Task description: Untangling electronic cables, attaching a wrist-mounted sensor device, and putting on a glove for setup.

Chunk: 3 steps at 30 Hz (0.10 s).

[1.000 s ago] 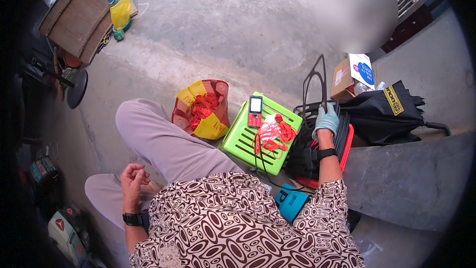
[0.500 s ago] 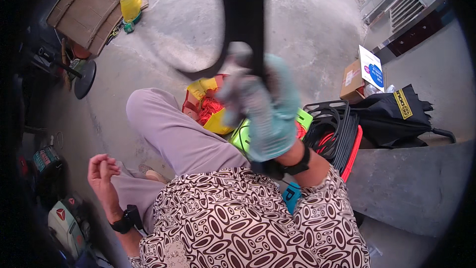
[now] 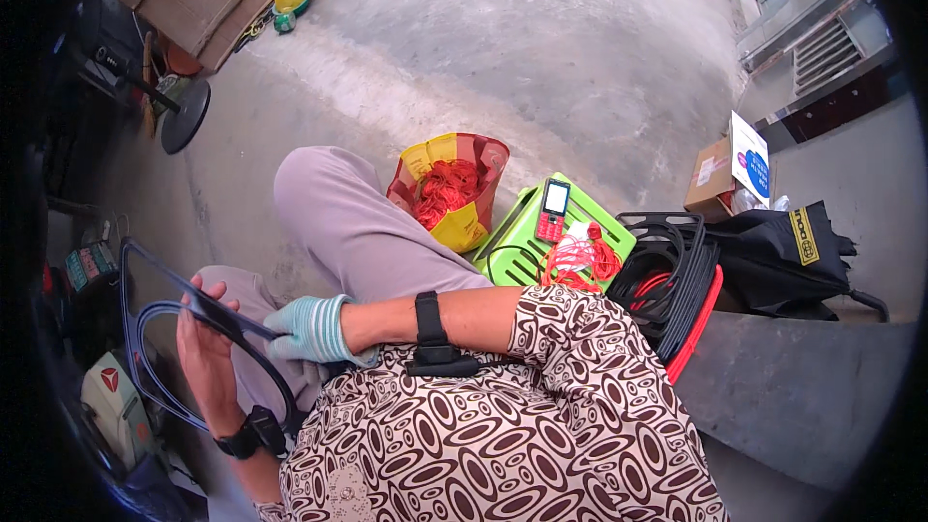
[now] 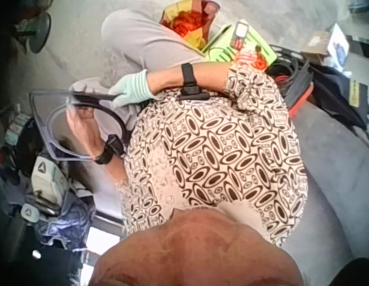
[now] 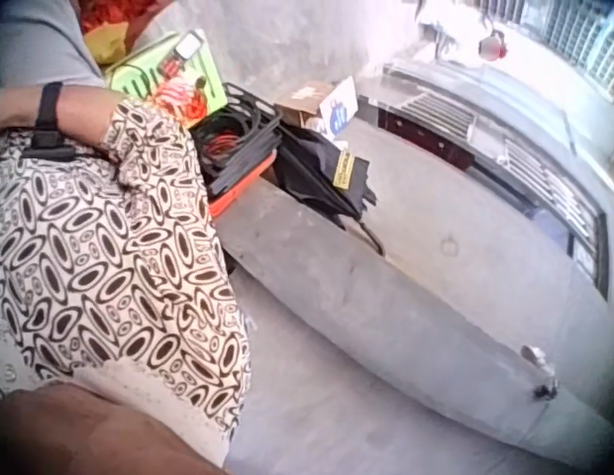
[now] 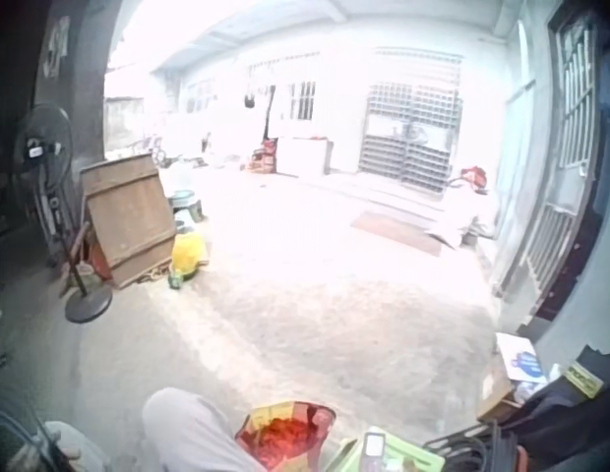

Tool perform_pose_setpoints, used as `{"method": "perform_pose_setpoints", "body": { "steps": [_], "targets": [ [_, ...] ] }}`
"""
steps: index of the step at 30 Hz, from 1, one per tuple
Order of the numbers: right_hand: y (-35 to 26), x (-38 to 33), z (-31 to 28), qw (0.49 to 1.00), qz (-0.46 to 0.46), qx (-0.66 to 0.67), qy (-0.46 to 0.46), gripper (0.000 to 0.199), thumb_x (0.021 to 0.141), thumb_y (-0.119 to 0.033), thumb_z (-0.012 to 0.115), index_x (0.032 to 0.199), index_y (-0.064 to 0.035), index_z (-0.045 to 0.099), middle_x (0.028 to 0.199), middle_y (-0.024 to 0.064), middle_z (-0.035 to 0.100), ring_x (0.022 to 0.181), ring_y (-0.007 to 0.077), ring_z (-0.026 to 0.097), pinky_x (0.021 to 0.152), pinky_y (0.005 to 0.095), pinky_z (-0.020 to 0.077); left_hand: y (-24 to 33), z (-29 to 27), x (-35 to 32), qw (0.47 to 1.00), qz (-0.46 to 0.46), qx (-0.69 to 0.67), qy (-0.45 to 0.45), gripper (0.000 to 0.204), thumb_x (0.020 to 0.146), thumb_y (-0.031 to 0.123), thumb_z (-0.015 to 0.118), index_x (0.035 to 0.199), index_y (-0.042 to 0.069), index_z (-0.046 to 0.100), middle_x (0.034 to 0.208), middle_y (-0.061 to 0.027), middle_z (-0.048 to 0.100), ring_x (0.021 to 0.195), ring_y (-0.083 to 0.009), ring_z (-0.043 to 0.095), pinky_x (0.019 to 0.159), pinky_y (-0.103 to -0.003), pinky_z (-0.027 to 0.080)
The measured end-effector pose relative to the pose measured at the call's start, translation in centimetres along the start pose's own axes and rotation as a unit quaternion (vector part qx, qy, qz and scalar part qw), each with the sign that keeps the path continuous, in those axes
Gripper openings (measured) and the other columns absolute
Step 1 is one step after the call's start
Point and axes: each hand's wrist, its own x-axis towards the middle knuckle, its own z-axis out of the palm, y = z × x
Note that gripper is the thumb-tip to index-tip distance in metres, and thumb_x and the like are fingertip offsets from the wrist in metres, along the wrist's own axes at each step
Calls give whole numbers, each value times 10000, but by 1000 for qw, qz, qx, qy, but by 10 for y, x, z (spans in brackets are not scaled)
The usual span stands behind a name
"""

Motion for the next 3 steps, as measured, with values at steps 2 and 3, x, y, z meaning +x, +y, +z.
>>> {"method": "perform_pose_setpoints", "body": {
  "steps": [2,3],
  "targets": [
    [2,4,-4,989,-38,-146,3,286,934,-279,561,1077,-33,587,756,121,685,622,272,685,558,402,569,-13,-23,10,999,-17,-47,19,595,1014,352,486,1454,-16,328,1324,-139,548,1137,-231,585,913,-325,495],
    [4,8,-10,955,-79,-287,11,358,915,-353,602,1103,-48,600,789,103,706,673,313,700,660,456,589,-24,-30,19,995,-35,-92,32,624,1001,331,530,1464,-21,305,1358,-134,531,1180,-252,569,946,-336,486]
  ]
}}
